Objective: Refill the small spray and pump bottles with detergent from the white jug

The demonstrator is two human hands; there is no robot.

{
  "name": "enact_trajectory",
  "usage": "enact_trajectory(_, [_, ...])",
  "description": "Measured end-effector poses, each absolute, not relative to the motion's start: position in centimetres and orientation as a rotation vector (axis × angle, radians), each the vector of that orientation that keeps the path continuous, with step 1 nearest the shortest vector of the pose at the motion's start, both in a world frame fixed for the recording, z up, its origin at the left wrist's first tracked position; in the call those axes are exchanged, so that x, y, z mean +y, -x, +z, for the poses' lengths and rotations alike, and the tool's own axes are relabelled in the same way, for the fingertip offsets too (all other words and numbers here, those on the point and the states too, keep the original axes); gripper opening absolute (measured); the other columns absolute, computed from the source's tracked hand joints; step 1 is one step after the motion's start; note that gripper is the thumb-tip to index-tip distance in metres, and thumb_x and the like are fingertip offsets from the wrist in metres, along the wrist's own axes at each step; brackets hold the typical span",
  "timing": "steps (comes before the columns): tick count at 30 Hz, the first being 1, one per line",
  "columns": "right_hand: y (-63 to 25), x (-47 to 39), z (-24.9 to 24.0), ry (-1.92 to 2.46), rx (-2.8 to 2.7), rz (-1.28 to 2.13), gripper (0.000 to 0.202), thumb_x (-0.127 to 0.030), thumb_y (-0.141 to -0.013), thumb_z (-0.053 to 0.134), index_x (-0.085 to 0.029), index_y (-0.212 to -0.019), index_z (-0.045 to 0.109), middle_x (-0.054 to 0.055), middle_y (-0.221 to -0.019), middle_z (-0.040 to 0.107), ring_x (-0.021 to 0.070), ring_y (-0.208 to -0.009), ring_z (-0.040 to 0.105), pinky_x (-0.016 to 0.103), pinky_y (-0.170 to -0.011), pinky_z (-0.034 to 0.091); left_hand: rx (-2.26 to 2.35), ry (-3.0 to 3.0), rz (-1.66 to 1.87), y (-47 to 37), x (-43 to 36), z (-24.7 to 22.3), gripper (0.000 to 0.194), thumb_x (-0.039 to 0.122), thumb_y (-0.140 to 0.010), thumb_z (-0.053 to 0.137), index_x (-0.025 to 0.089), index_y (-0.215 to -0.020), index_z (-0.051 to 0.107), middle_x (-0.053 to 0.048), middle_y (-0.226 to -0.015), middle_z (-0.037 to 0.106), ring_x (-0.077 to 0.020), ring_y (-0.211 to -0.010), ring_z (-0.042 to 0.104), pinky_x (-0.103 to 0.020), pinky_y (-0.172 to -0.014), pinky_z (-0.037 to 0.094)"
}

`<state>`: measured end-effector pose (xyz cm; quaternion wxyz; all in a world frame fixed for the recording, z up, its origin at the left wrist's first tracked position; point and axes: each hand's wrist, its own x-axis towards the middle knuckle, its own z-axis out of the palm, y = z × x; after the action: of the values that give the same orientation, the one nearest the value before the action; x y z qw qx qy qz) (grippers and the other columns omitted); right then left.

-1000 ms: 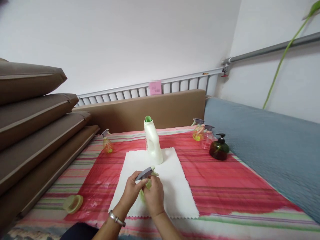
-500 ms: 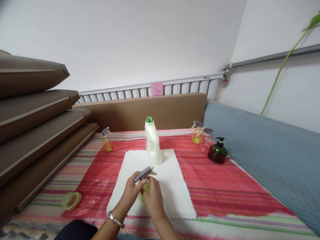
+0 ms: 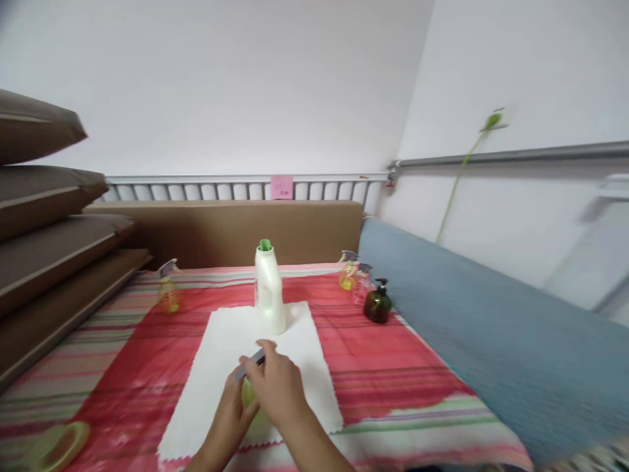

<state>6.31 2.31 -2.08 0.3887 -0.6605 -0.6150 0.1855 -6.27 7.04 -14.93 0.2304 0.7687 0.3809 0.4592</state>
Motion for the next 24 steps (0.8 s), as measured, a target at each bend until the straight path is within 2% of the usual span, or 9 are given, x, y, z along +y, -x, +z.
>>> enact_trajectory(2, [-6.4, 2.3, -1.3, 1.789, -1.581, 0.417, 0.031, -0.052, -0.081, 0.051, -0.026, -0.093, 0.062, 0.002, -0.07, 0.069, 0.0236, -0.069, 0.066, 0.029, -0.061, 0.042, 1.034, -2.215, 1.32, 6.3, 7.1, -16.6, 0.06, 0.033, -0.076, 0.065, 0.019, -0.13, 0.043, -0.017, -0.126, 0.056, -0.0332, -0.116, 0.053, -0.053, -0.095, 0.045])
enact_trajectory(5, [-7.3, 2.7, -0.9, 1.921, -1.576, 0.365, 0.028, -0.053, -0.074, 0.058, -0.026, -0.081, 0.061, 0.002, -0.069, 0.069, 0.0239, -0.068, 0.065, 0.028, -0.058, 0.038, 0.99, -2.323, 1.293, 6.5, 6.7, -17.7, 0.07, 0.03, -0.076, 0.064, 0.021, -0.138, 0.033, -0.017, -0.135, 0.049, -0.0332, -0.122, 0.049, -0.053, -0.097, 0.044])
enact_trajectory(9, [-9.6, 3.9, -1.3, 1.996, -1.595, 0.411, 0.007, -0.029, -0.071, 0.06, -0.024, -0.076, 0.06, -0.001, -0.061, 0.065, 0.0177, -0.059, 0.062, 0.024, -0.053, 0.035, 0.986, -2.313, 1.141, 7.5, 5.6, -17.0, 0.074, 0.035, -0.081, 0.06, 0.023, -0.143, 0.021, -0.015, -0.143, 0.041, -0.0313, -0.13, 0.041, -0.052, -0.103, 0.041])
enact_trajectory(12, [-10.9, 5.0, -2.0, 1.941, -1.638, 0.5, 0.018, -0.018, -0.074, 0.052, -0.024, -0.089, 0.06, -0.005, -0.06, 0.063, 0.0114, -0.045, 0.056, 0.021, -0.048, 0.035, 1.077, -2.281, 1.071, 8.6, 5.6, -16.7, 0.066, 0.036, -0.086, 0.053, 0.024, -0.142, 0.022, -0.014, -0.144, 0.04, -0.0289, -0.131, 0.039, -0.051, -0.105, 0.039])
enact_trajectory(16, [-12.0, 5.8, -2.2, 1.81, -1.678, 0.573, 0.035, -0.016, -0.079, 0.043, -0.024, -0.11, 0.056, -0.005, -0.064, 0.062, 0.0093, -0.039, 0.055, 0.019, -0.044, 0.038, 1.275, -2.31, 1.121, 10.5, 7.3, -17.4, 0.055, 0.037, -0.089, 0.048, 0.023, -0.139, 0.03, -0.013, -0.141, 0.045, -0.0257, -0.129, 0.043, -0.049, -0.104, 0.04])
enact_trajectory(21, [-15.6, 5.4, -0.1, 1.728, -1.753, 0.471, 0.044, -0.015, -0.077, 0.046, -0.029, -0.117, 0.058, -0.004, -0.073, 0.067, 0.012, -0.053, 0.061, 0.021, -0.053, 0.043, 1.37, -2.56, 1.076, 12.4, 8.9, -19.4, 0.053, 0.048, -0.083, 0.055, 0.023, -0.129, 0.048, -0.01, -0.131, 0.057, -0.0266, -0.119, 0.054, -0.045, -0.097, 0.047])
enact_trajectory(24, [-19.4, 4.8, 1.2, 1.786, -1.791, 0.377, 0.055, -0.011, -0.074, 0.049, -0.033, -0.124, 0.052, -0.004, -0.08, 0.07, 0.014, -0.068, 0.063, 0.022, -0.062, 0.043, 1.372, -2.735, 0.998, 12.8, 9.3, -20.8, 0.048, 0.052, -0.081, 0.056, 0.027, -0.121, 0.057, -0.006, -0.128, 0.06, -0.0286, -0.117, 0.056, -0.048, -0.097, 0.046])
